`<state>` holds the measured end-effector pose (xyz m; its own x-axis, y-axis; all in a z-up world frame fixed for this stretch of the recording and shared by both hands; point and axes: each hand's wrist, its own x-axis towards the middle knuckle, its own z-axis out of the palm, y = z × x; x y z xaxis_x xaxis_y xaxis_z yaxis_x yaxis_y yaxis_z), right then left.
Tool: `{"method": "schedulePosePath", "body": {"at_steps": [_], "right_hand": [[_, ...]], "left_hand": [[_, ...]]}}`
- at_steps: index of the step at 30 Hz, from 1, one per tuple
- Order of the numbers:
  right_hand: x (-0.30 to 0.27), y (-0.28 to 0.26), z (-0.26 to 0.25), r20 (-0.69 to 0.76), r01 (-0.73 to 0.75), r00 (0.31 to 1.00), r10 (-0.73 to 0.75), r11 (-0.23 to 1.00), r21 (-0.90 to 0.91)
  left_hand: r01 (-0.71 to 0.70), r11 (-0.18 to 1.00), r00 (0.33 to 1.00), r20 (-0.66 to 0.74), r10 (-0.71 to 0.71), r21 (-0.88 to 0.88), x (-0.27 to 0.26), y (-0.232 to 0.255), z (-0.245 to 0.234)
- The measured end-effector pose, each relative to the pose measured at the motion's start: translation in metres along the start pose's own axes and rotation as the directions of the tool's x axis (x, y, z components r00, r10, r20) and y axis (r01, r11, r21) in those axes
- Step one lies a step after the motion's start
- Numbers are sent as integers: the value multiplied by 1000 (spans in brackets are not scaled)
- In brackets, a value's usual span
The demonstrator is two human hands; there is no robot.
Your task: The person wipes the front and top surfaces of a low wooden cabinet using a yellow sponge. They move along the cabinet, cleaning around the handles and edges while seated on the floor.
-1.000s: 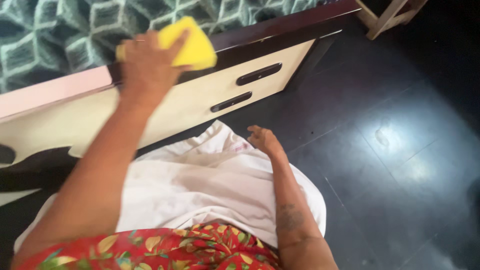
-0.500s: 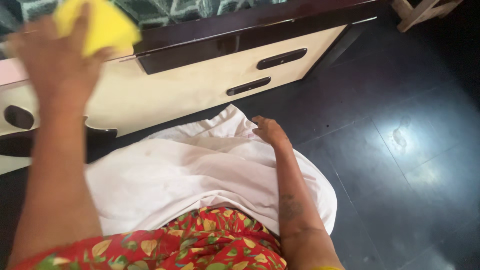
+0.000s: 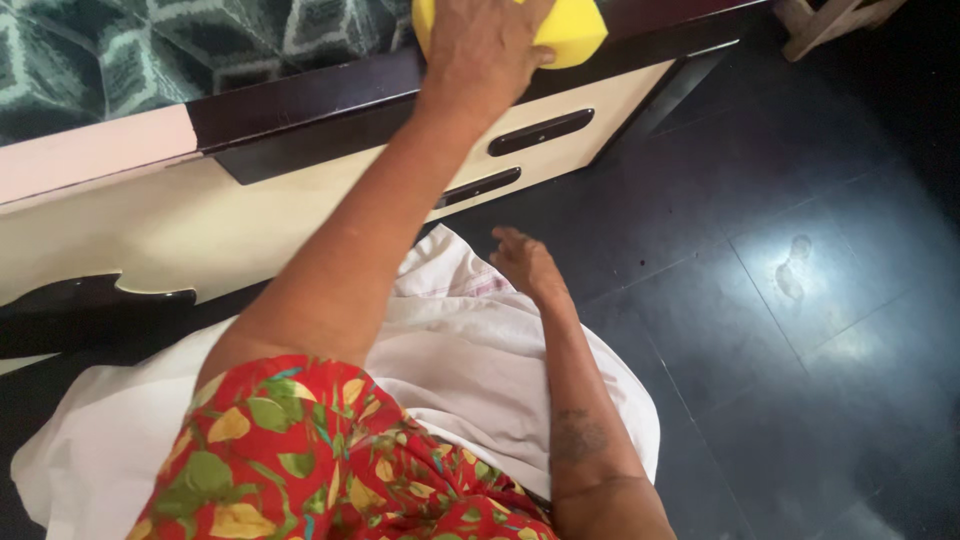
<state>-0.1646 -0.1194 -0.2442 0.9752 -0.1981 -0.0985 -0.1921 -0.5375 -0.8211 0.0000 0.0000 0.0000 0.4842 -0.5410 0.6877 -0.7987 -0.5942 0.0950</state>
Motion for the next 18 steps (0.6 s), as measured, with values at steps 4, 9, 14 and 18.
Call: {"method": "schedulePosePath", "body": {"at_steps": [4, 9, 14, 18], "right_hand": [[8, -5, -12, -198, 199, 973, -115, 852, 483], [-25, -41, -31, -144, 195, 974, -174, 321, 927], [-62, -79, -36, -128, 156, 963, -239, 101, 983], [-53, -90, -23, -204, 211, 977, -55, 204, 956]], "left_hand": [[-26, 974, 995, -83, 46, 223, -29, 27, -4], [71, 990, 956, 292, -33, -122, -106, 85, -7], [114, 941, 963, 266, -27, -318, -157, 69, 35], [-88, 883, 949, 231, 216, -462, -150, 40, 46]]}}
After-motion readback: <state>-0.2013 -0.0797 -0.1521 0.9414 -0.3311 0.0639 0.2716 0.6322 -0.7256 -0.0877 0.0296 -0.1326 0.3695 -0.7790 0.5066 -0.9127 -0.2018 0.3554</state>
